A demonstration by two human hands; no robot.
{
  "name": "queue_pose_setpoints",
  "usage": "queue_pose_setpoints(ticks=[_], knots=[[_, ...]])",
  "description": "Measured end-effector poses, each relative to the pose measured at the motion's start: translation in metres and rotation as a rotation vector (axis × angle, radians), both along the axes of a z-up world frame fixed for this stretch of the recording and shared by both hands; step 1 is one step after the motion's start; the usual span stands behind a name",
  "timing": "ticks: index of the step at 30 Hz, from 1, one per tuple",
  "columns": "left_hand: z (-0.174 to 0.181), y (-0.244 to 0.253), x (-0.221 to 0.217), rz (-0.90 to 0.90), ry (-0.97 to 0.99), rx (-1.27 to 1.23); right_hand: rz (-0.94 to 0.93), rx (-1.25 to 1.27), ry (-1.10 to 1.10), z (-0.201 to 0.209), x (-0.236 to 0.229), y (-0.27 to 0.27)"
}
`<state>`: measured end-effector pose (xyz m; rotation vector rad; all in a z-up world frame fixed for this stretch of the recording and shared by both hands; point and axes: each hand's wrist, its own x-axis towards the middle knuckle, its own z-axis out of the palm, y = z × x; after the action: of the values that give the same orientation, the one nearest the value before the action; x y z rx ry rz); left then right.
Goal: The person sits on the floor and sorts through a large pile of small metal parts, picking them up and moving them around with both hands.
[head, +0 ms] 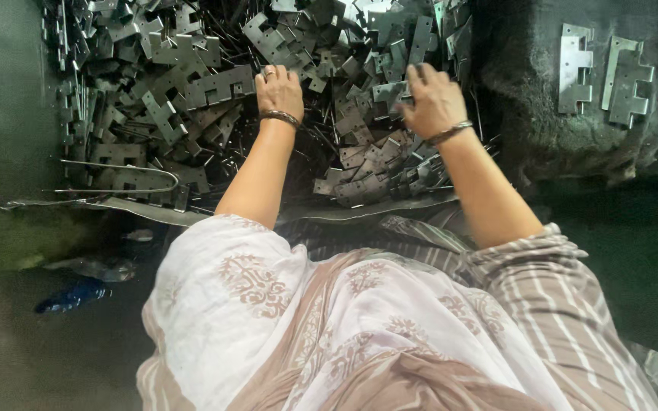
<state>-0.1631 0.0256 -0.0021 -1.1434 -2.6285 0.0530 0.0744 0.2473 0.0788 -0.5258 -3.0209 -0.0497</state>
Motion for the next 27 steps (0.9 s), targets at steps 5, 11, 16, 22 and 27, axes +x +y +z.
queue_pose_setpoints(ticks=[5, 11, 16, 22, 27], knots=[[0.034, -0.018, -0.004, -0.139, -0.134, 0.537, 0.016, -0.079, -0.083, 0.012, -0.023, -0.031], [0.111, -0.072, 0.018, -0.775, -1.518, 1.619, 0.049, -0.179, -0.160, 0.009, -0.023, -0.020], [0.121, -0.090, 0.016, -0.885, -1.688, 1.746, 0.182, -0.145, -0.024, 0.007, -0.011, -0.017], [0.048, -0.067, 0.002, -0.153, -0.777, 1.048, 0.154, -0.493, 0.271, 0.042, 0.037, -0.010], [-0.013, -0.074, 0.017, -0.071, -0.148, 0.159, 0.044, -1.007, 0.786, 0.067, 0.068, -0.013]])
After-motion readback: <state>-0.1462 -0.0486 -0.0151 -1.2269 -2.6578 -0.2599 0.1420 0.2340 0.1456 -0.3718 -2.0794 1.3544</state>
